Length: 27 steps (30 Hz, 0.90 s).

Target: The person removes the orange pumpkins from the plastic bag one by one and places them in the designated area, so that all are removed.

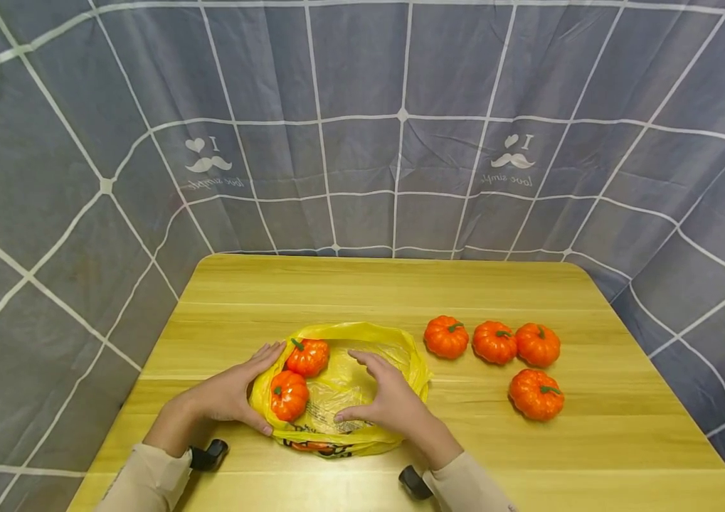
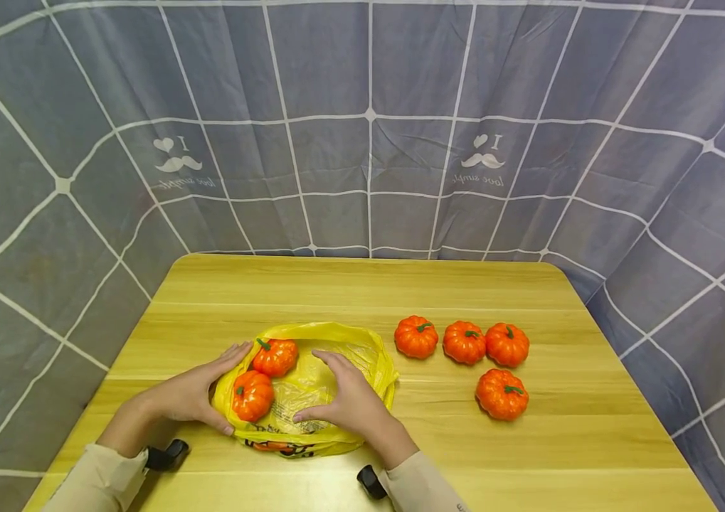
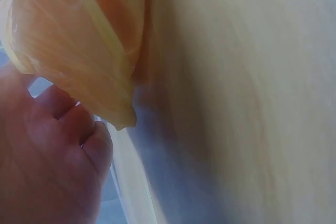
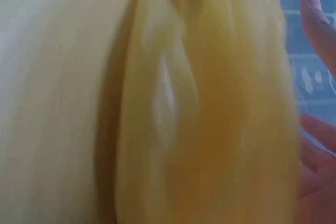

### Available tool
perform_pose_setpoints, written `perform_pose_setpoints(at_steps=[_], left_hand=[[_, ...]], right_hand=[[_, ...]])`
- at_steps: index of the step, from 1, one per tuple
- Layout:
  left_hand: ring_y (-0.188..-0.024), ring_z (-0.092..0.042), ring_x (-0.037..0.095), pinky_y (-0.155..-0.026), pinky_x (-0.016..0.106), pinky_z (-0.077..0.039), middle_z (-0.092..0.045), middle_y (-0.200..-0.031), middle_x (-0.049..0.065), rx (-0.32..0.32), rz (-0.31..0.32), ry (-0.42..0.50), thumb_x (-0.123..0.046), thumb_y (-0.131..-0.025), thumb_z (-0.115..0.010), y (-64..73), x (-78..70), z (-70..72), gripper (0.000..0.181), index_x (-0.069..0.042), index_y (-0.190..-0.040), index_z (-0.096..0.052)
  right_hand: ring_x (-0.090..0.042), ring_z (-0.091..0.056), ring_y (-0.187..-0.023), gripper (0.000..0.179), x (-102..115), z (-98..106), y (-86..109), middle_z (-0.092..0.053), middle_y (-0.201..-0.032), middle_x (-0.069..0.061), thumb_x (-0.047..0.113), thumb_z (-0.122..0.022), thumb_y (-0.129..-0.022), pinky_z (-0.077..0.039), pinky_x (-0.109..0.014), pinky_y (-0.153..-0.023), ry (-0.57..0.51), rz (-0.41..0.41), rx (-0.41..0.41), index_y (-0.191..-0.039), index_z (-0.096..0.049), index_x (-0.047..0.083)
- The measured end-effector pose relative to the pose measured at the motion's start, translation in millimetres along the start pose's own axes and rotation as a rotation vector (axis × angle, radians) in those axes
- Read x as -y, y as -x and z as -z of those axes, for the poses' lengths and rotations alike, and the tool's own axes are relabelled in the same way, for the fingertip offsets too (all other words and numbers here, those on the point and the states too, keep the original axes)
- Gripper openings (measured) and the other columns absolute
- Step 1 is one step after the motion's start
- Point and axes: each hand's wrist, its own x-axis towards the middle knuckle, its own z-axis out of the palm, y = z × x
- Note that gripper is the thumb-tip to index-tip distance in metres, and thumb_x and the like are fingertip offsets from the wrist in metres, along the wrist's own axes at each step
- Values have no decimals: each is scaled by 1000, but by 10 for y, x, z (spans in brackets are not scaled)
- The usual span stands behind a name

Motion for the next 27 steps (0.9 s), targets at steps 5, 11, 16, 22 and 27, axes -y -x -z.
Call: perform_pose_setpoints(at_steps=[5,11,16,22,27], left_hand=[[-150,2,43,-114,67,-7,-5,-168,14,-6,-1,7,-45,-64,-95,5,16,-11,136,-7,-162,-9],[-150,2,44,-113,68,-8,-5,-168,14,-5,-3,-6,-46,-65,-94,-2,9,-19,134,-9,-163,-9],[-150,1,44,-113,69,-9,-5,-168,14,-3,0,-2,-45,-66,-94,5,0,-13,134,-8,-163,-9],[-150,1,45,-113,69,-8,-6,-168,14,-6,-3,1,-44,-66,-94,5,-1,-9,133,-7,-162,-10],[-150,1,44,-113,68,-9,-6,-168,15,-5,-6,-11,-46,-65,-94,-6,-5,-14,134,-7,-162,-10]], right_hand=[[-29,-49,-133,98,53,-262,-113,-50,-148,-6,43,-92,-69,-43,-45,-107,6,5,44,-149,-47,10],[-24,-49,-133,96,75,-433,-194,-52,-147,-3,46,-91,-69,-42,-40,-108,13,35,63,-149,-48,13],[-22,-51,-131,93,86,-492,-240,-52,-146,-4,46,-90,-70,-44,-38,-106,27,49,59,-147,-50,12],[-16,-52,-128,88,86,-548,-264,-54,-140,1,44,-91,-70,-43,-35,-107,32,120,29,-144,-54,14],[-14,-49,-131,85,104,-599,-282,-53,-141,3,43,-89,-72,-39,-34,-110,49,163,36,-144,-54,14]])
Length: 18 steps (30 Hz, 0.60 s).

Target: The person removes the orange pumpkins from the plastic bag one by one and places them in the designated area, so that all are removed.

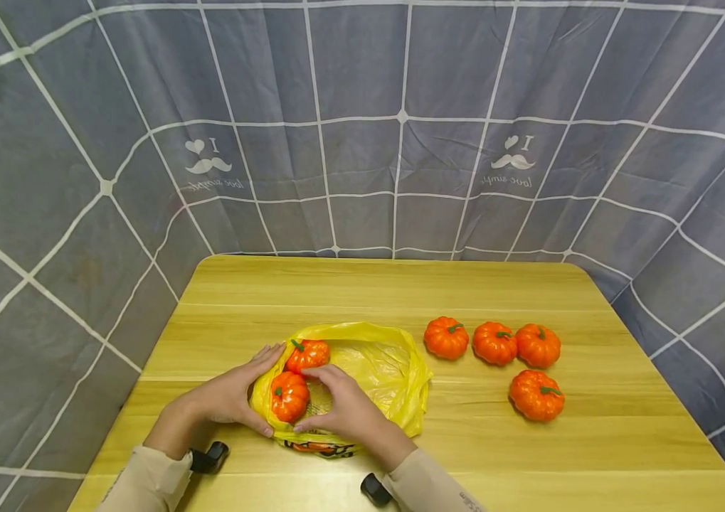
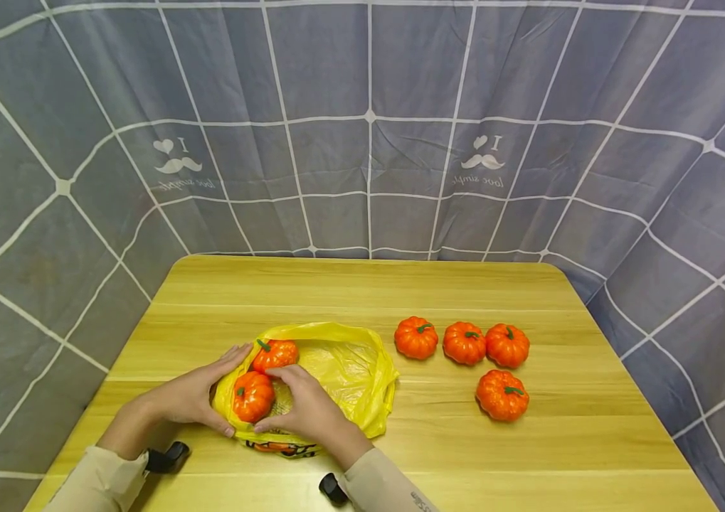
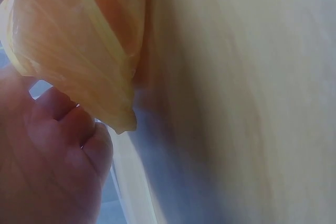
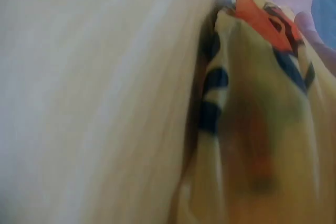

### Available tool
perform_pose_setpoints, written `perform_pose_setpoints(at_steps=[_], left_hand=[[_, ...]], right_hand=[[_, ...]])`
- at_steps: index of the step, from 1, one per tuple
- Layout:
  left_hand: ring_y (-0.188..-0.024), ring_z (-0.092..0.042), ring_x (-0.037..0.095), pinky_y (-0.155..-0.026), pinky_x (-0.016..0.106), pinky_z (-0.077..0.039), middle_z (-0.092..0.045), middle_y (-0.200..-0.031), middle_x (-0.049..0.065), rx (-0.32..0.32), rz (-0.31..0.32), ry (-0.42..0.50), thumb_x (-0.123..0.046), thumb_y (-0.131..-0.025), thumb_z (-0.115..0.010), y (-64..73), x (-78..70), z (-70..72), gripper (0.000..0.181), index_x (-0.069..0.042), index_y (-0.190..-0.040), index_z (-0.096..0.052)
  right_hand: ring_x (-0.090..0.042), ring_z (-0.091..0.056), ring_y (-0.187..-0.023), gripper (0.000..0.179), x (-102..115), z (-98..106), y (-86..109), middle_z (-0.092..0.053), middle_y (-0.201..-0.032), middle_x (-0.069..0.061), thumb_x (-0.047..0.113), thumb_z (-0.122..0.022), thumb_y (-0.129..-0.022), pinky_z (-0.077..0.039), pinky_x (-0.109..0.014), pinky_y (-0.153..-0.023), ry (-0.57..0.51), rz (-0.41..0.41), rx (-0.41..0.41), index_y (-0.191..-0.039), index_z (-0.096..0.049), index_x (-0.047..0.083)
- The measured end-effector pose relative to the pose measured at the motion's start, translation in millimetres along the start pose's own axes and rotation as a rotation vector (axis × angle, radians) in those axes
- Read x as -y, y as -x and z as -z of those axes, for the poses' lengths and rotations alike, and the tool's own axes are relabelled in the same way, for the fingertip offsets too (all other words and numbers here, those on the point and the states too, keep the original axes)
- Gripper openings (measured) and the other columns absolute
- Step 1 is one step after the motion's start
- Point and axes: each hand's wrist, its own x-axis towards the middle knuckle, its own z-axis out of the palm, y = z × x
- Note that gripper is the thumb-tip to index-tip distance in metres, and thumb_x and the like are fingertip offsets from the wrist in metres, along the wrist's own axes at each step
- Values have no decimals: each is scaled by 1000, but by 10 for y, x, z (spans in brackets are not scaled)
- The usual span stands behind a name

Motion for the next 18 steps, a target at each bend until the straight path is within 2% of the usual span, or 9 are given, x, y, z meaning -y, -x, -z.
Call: perform_pose_setpoints(at_steps=[6,14,18], left_hand=[[-150,1,44,-113,68,-10,-6,-168,13,0,0,-3,-46,-66,-93,-3,-16,-7,133,-7,-162,-11],[-151,1,43,-113,68,-11,-5,-168,12,0,7,-2,-45,-66,-93,-7,-22,-18,133,-10,-163,-9],[-151,1,43,-113,68,-11,-5,-168,13,1,6,-10,-46,-66,-93,-5,-20,-17,133,-10,-163,-9]], right_hand=[[-11,-52,-126,81,41,-59,-19,-56,-136,2,45,-86,-76,-41,-29,-107,57,16,8,-142,-57,9],[-12,-56,-123,70,92,-116,-35,-61,-133,1,44,-83,-79,-43,-27,-104,114,23,-64,-135,-63,9],[-10,-59,-116,67,111,-128,-34,-62,-129,0,38,-85,-79,-47,-21,-97,38,2,-70,-134,-63,6]])
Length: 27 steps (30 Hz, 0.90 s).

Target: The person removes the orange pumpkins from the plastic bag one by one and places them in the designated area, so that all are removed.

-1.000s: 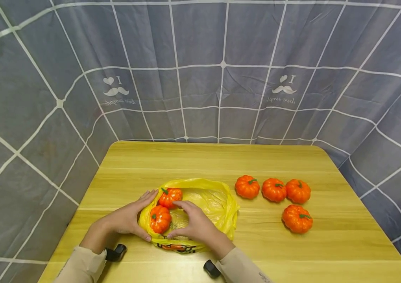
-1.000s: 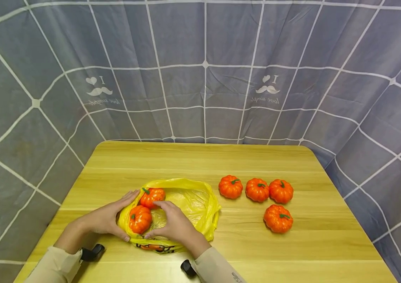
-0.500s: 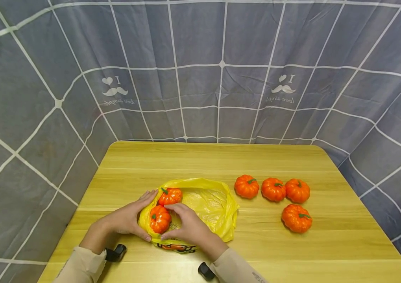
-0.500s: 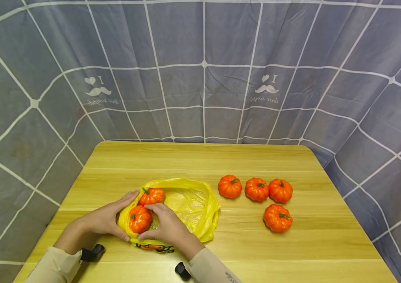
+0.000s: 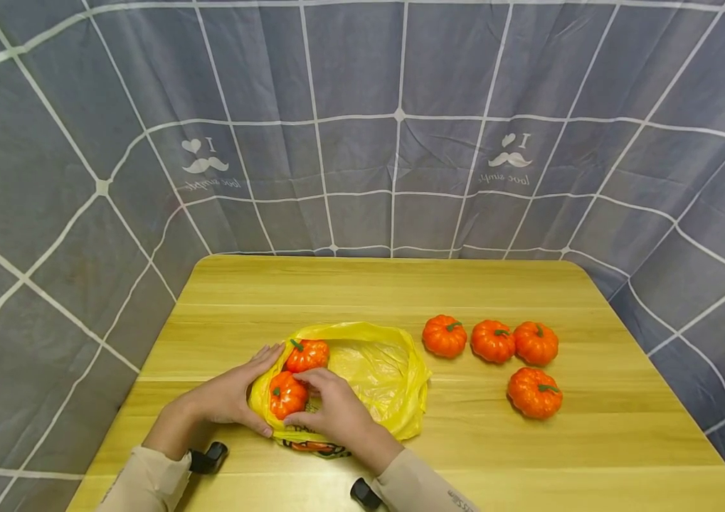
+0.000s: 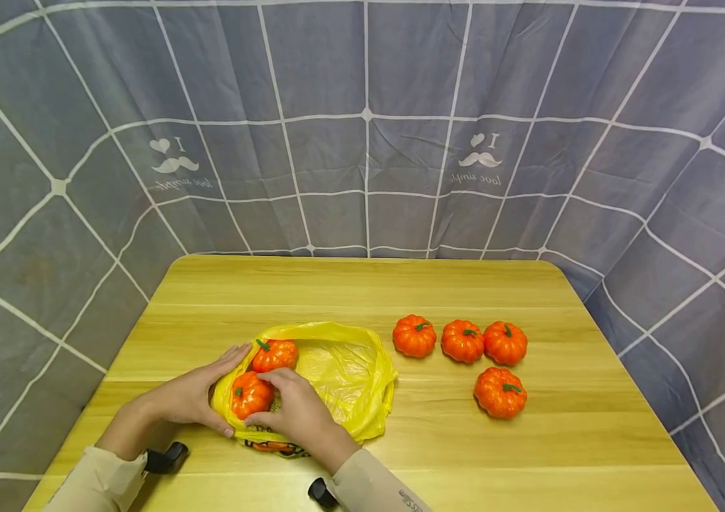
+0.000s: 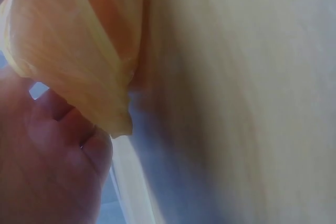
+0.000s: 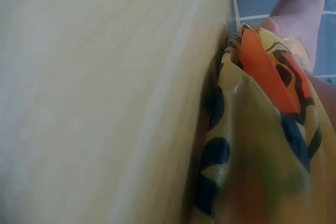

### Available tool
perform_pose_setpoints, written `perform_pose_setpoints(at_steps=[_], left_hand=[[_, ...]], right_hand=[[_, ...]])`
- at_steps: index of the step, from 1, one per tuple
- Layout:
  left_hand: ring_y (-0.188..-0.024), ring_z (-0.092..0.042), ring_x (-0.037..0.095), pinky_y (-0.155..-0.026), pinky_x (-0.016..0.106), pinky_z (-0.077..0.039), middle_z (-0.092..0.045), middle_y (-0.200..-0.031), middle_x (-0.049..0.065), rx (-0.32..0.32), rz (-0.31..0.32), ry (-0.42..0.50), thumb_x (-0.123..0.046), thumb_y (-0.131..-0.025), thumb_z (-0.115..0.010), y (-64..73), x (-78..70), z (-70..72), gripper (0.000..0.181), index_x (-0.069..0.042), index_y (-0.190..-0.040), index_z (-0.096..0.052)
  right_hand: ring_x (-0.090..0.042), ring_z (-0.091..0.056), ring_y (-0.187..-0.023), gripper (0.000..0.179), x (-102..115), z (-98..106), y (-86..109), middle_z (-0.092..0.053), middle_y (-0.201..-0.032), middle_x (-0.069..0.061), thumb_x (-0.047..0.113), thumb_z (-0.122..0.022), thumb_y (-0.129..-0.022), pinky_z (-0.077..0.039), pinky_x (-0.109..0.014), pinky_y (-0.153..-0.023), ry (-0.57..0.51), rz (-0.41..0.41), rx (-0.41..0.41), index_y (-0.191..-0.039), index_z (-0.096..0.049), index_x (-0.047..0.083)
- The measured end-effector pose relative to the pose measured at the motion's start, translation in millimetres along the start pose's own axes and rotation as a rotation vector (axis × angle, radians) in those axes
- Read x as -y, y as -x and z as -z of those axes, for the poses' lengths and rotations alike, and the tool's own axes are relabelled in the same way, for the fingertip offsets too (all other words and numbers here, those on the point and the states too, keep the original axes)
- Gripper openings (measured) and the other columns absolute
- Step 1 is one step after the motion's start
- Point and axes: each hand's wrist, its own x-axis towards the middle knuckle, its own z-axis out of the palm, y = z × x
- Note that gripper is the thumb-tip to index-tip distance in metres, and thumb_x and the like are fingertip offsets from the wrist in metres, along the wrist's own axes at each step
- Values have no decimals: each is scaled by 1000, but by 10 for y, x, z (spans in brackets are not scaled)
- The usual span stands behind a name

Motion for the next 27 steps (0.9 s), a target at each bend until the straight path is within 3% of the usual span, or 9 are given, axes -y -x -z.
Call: perform_pose_setpoints(at_steps=[4,16,23,27], left_hand=[[-151,1,43,-114,67,-10,-5,-168,13,1,2,8,-45,-66,-94,2,0,1,133,-9,-163,-10],[-151,1,42,-114,67,-10,-6,-168,13,0,14,4,-46,-64,-94,-4,7,1,134,-9,-163,-11],[-151,0,41,-114,66,-11,-6,-168,12,1,8,-10,-49,-63,-94,-2,28,-4,136,-9,-163,-12],[-151,1,41,-114,67,-12,-6,-168,14,6,15,-5,-48,-62,-94,14,23,-6,136,-8,-163,-12]], right_hand=[[-8,-62,-109,64,-3,-10,-3,-62,-121,-1,27,-87,-78,-50,-18,-90,-124,-46,-3,-132,-64,2],[-9,-64,-105,61,-17,-25,11,-63,-117,-4,19,-87,-77,-52,-19,-87,-219,-70,-38,-130,-65,-2],[-6,-62,-103,69,-2,-21,12,-55,-120,2,24,-87,-78,-51,-17,-87,-155,-86,11,-138,-60,1],[-3,-61,-96,65,8,-18,19,-57,-120,3,26,-89,-76,-52,-16,-83,-135,-83,8,-132,-65,3]])
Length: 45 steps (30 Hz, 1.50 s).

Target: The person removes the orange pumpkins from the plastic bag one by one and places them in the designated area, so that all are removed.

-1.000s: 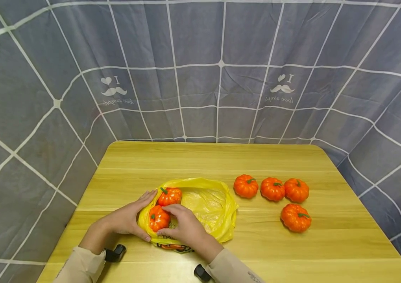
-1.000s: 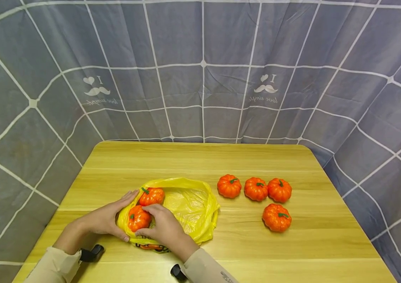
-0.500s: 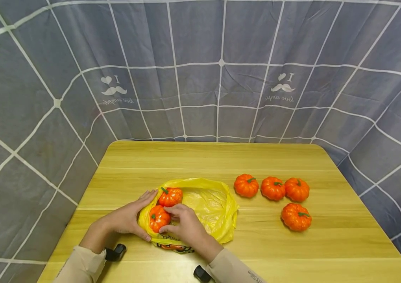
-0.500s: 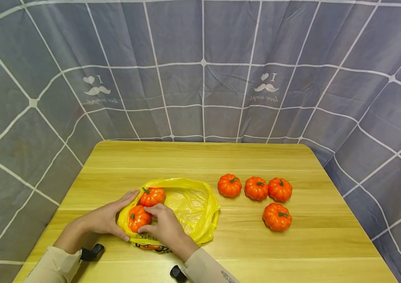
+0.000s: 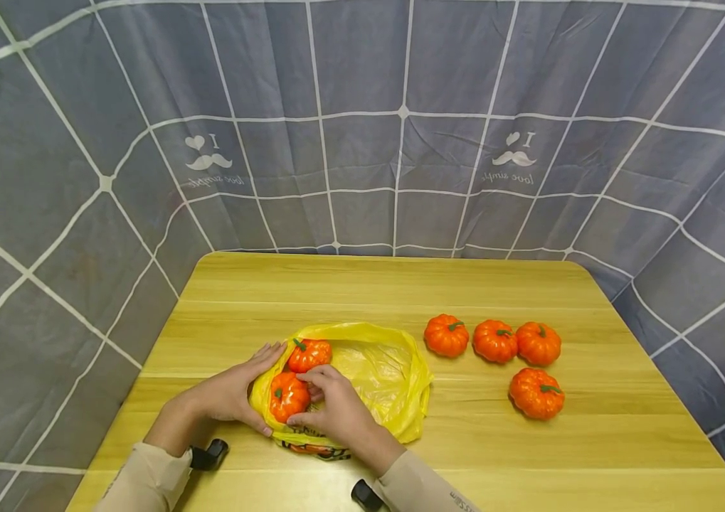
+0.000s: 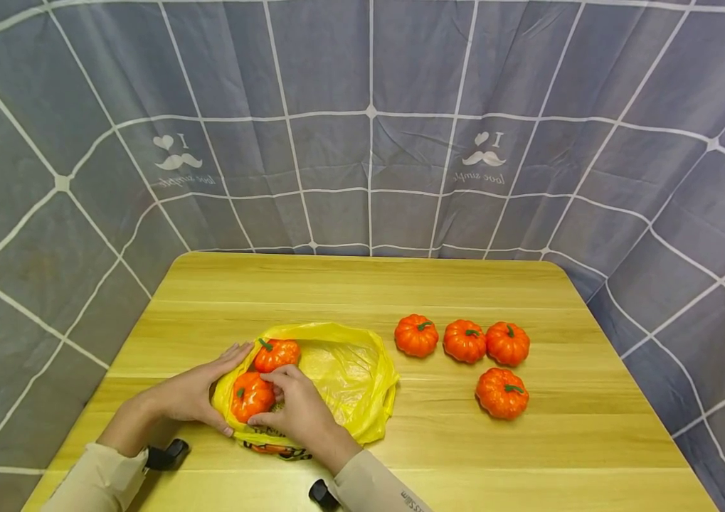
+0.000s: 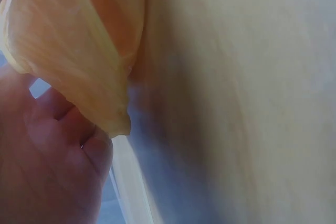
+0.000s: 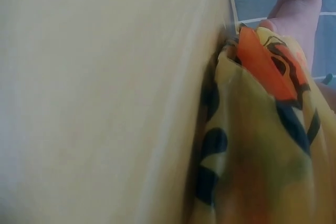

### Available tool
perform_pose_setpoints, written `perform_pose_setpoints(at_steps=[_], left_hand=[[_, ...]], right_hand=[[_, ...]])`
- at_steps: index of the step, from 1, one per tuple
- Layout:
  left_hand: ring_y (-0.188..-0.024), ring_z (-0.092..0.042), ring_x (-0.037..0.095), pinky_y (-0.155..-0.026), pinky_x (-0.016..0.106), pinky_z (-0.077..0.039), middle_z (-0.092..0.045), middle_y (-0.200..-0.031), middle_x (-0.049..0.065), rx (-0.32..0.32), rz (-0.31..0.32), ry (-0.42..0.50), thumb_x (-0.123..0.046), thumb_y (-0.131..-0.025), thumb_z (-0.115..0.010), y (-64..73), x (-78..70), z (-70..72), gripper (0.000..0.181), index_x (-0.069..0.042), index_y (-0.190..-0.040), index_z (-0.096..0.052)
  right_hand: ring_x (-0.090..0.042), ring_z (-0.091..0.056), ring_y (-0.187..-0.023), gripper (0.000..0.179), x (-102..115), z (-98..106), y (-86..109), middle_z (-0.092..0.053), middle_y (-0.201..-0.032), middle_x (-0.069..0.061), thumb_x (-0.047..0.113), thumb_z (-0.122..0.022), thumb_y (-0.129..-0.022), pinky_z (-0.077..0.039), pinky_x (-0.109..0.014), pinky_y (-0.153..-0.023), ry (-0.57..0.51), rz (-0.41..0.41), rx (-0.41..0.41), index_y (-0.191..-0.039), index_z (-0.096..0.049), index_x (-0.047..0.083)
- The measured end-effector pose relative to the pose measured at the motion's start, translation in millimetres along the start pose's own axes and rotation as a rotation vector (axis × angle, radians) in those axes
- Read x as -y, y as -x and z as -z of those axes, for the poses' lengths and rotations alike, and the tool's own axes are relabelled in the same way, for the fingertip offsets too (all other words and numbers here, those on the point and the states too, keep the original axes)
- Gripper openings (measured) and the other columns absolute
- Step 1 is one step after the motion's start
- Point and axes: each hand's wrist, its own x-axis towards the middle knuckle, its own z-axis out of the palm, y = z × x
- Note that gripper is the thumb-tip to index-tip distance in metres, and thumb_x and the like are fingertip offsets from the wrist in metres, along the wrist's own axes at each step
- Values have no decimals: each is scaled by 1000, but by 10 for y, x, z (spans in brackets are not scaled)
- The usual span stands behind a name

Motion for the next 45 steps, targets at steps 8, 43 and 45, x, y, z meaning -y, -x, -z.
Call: perform_pose_setpoints(at_steps=[8,43,45], left_hand=[[-151,0,42,-114,67,-12,-6,-167,17,5,-11,-22,-51,-63,-93,9,10,-4,136,-6,-162,-12],[-149,3,48,-113,68,-8,-4,-165,24,4,12,-29,-47,-63,-94,93,43,80,134,0,-160,-14],[-149,2,49,-112,69,-8,-5,-164,26,3,10,-26,-46,-63,-95,87,32,83,135,1,-160,-14]], right_hand=[[-6,-62,-104,61,0,0,44,-65,-120,5,36,-92,-72,-51,-23,-91,103,47,-68,-122,-68,9],[-24,-60,-116,58,-73,984,445,-63,-120,-7,13,-96,-66,-52,-42,-95,-286,-19,-343,-119,-71,6],[-24,-61,-114,58,-135,1105,540,-63,-118,-7,12,-96,-65,-52,-43,-95,-267,-34,-392,-117,-71,5]])
